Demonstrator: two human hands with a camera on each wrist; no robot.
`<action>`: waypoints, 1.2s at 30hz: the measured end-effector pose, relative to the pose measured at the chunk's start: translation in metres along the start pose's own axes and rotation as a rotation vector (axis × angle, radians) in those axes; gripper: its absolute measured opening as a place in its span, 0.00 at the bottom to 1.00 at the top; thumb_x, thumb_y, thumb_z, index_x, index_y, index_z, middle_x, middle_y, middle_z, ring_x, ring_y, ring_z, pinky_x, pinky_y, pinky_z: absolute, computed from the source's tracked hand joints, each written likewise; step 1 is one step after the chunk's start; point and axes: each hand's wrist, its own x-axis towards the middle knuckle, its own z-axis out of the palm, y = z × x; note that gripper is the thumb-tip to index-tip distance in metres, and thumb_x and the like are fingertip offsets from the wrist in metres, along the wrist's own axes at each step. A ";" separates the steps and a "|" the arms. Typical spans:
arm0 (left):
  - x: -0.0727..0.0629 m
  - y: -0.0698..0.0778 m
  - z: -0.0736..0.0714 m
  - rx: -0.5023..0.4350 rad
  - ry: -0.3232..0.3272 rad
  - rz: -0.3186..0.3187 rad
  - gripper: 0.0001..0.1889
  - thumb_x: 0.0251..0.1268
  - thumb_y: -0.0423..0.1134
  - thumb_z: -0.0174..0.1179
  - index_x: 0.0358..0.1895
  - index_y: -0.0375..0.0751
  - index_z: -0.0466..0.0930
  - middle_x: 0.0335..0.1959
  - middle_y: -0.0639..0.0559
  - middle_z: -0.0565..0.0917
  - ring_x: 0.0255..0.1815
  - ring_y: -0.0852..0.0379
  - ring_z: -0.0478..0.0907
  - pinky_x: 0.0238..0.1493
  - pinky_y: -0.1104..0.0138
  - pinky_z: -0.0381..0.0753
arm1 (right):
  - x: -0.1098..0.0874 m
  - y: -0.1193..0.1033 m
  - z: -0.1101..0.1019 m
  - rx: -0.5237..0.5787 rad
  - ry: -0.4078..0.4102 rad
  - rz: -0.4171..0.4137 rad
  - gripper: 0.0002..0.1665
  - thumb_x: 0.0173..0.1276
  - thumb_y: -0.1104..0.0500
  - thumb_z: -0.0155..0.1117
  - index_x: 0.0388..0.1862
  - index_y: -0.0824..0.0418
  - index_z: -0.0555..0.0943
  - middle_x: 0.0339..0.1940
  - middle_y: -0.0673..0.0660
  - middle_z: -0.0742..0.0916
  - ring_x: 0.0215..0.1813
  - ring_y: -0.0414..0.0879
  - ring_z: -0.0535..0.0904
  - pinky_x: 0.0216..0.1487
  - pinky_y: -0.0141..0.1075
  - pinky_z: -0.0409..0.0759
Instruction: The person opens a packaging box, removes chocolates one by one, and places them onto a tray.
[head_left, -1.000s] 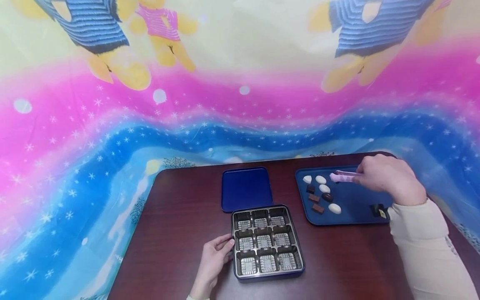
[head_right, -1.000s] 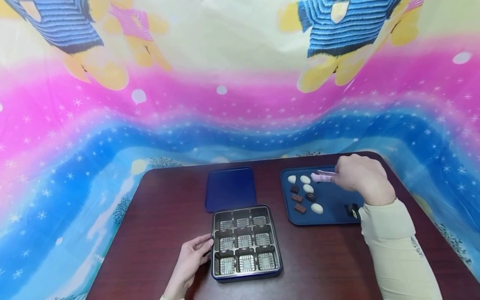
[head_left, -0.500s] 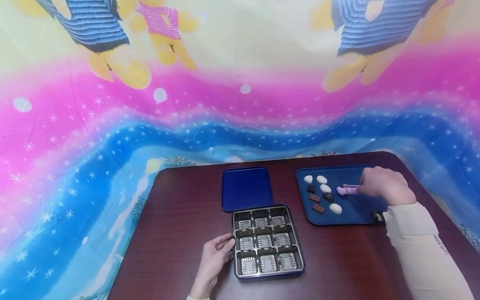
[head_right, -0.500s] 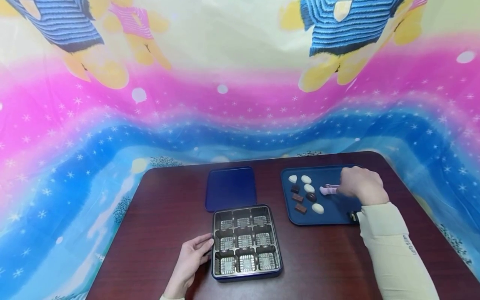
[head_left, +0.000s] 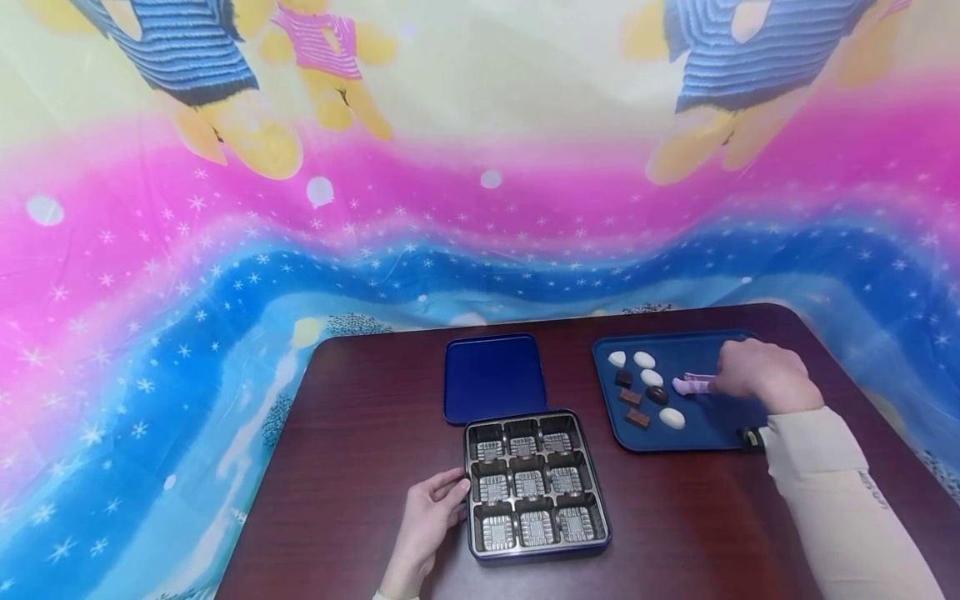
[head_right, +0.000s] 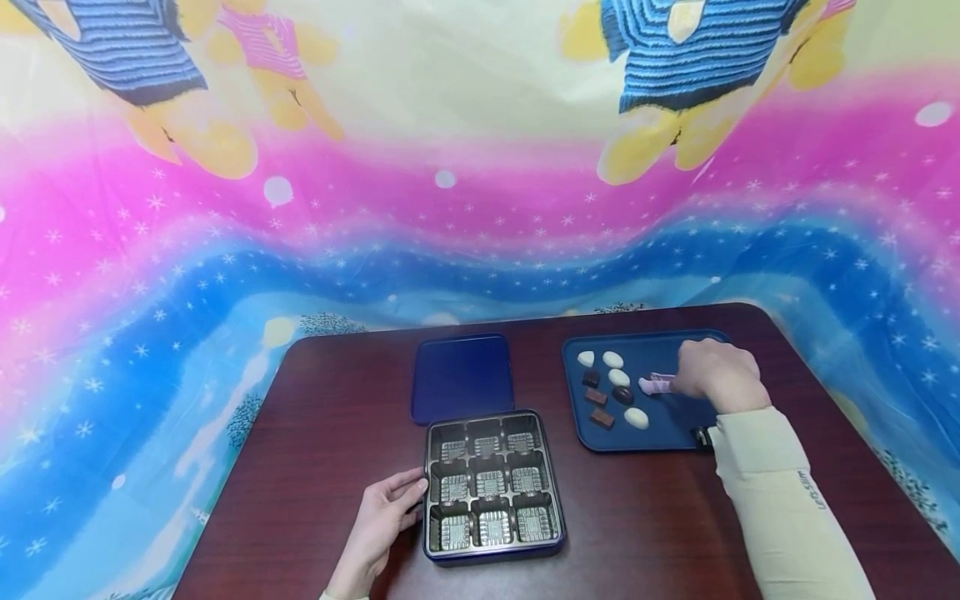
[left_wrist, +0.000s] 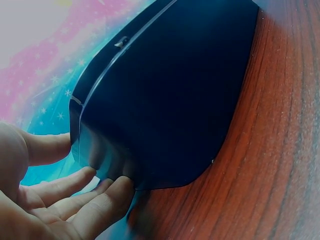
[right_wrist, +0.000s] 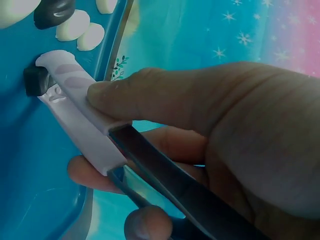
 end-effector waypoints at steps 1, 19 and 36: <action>0.000 0.000 0.000 -0.001 0.000 -0.001 0.25 0.73 0.35 0.60 0.65 0.17 0.69 0.57 0.26 0.80 0.46 0.50 0.85 0.39 0.64 0.86 | 0.000 0.000 0.000 0.002 -0.002 0.002 0.18 0.67 0.45 0.68 0.32 0.60 0.84 0.22 0.53 0.73 0.29 0.49 0.72 0.26 0.44 0.70; 0.002 -0.002 -0.001 0.005 0.004 0.001 0.26 0.74 0.34 0.60 0.65 0.17 0.69 0.58 0.24 0.79 0.47 0.47 0.85 0.41 0.62 0.87 | -0.031 -0.013 -0.016 0.071 0.139 -0.003 0.27 0.64 0.39 0.70 0.41 0.63 0.87 0.28 0.54 0.84 0.29 0.51 0.75 0.24 0.43 0.74; 0.001 0.000 0.001 0.007 0.000 -0.002 0.25 0.75 0.34 0.58 0.65 0.16 0.68 0.58 0.25 0.79 0.49 0.46 0.85 0.42 0.61 0.87 | -0.078 -0.064 0.025 0.079 0.444 -0.156 0.32 0.65 0.42 0.71 0.60 0.63 0.83 0.12 0.47 0.73 0.16 0.44 0.64 0.15 0.37 0.59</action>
